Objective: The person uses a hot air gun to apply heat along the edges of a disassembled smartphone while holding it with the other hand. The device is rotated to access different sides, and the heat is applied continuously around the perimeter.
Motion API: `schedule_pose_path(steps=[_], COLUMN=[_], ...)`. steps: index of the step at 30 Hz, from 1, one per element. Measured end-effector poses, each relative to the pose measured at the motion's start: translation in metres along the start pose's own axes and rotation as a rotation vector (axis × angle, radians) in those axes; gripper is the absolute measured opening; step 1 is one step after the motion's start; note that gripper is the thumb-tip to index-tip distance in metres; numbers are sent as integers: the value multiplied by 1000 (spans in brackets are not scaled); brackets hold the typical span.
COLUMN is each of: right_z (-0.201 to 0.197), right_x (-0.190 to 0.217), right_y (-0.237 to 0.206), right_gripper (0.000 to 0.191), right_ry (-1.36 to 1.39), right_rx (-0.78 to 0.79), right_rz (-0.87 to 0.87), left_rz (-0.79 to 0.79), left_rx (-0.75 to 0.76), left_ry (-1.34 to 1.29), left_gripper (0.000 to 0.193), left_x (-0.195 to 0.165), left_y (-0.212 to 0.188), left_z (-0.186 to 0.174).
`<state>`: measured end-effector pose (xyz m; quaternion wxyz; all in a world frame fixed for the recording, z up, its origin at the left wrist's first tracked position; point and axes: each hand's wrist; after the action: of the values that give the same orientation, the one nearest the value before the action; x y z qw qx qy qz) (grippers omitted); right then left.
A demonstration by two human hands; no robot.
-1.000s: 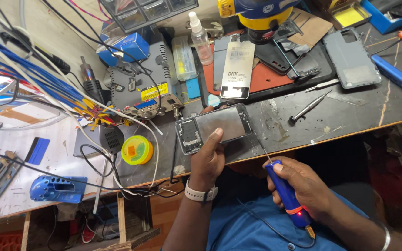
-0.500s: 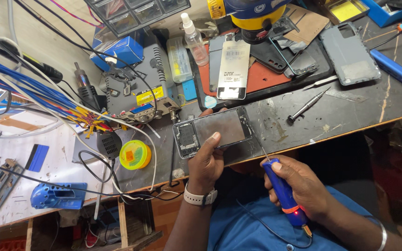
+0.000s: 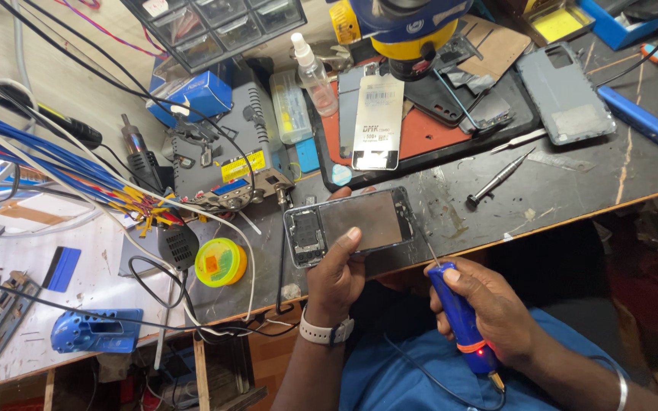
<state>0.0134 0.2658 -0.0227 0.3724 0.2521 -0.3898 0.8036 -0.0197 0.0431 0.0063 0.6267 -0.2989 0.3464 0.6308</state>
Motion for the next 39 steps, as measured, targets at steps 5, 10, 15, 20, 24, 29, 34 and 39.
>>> schedule_pose_path(steps=[5,10,15,20,24,29,34,39], right_z=[2,3,5,6,4,2,0,-3], right_x=[1,2,5,8,9,7,5,2], right_y=[1,1,1,-1,-1,-1,-1,-1], right_gripper=[42,44,46,47,45,44,41,40], right_ry=[12,13,28,1,-26,0,43,85], right_rx=[-11,-39,-24,-26,-12,4,-2,20], right_rz=[-15,-12,-13,-10,-12,-3,8,10], left_rz=[-8,-32,-60,-25,-14,-27,-51,-24], left_rx=[7,5,16,32,41,42,31,54], left_ry=[2,7,10,21,32,44,60,75], left_gripper=[62,63,62,63,63,64,64,64], left_x=[0,-2,-3,-2,-3,-4,-5,-6], left_y=[0,-1,-1,0,1,0,-1,-2], left_z=[1,3,3,2,2,5,7,7])
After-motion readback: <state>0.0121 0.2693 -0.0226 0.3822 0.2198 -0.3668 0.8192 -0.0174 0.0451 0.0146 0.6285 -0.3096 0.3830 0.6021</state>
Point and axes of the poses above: each hand's wrist, its own y-axis towards the middle knuckle, its own z-axis out of the palm, x = y × z, and after that the axes turned 10 degrees about y, right-handed
